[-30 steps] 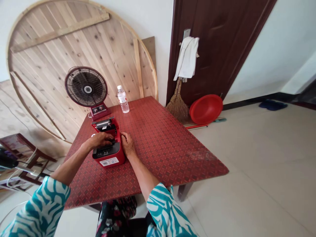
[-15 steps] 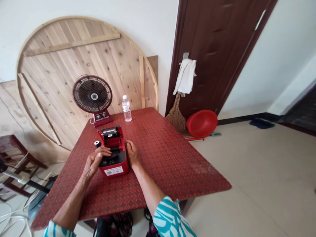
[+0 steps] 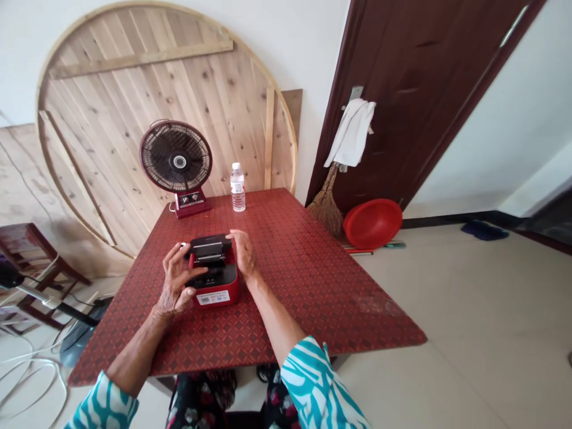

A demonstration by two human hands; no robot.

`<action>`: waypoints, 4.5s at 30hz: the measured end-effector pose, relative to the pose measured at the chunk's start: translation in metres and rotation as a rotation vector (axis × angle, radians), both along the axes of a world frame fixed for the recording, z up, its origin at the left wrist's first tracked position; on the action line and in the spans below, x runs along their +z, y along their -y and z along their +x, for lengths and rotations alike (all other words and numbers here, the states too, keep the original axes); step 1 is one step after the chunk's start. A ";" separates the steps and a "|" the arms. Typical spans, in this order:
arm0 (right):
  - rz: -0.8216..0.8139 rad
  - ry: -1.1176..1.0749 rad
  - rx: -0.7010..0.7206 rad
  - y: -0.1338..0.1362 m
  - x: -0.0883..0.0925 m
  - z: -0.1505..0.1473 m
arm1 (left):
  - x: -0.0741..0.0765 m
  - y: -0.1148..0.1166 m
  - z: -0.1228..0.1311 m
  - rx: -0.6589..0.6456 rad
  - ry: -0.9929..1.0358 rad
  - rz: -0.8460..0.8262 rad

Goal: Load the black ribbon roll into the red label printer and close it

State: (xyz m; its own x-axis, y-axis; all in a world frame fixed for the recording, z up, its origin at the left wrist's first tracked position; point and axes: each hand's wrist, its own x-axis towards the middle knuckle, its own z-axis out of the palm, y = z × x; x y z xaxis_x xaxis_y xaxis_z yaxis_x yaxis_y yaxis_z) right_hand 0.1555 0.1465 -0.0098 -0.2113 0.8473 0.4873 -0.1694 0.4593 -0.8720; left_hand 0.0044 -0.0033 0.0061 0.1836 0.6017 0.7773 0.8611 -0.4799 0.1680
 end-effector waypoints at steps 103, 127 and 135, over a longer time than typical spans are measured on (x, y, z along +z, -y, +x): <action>-0.199 -0.065 0.002 0.017 -0.043 -0.003 | 0.061 -0.088 0.006 0.022 -0.402 -1.049; -0.196 -0.077 -0.004 0.016 -0.040 -0.003 | 0.082 -0.022 -0.016 0.230 0.150 -0.394; -0.222 -0.081 -0.010 0.017 -0.045 -0.003 | -0.006 0.000 -0.081 0.359 0.727 -0.405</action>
State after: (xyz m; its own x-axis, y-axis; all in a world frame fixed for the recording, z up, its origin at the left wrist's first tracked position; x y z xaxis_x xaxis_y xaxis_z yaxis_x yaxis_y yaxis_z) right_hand 0.1527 0.1298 -0.0545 -0.1699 0.9373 0.3042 -0.2396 0.2601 -0.9354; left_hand -0.0768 -0.0029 0.0002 -0.5210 0.7809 0.3447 0.5631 0.0109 0.8263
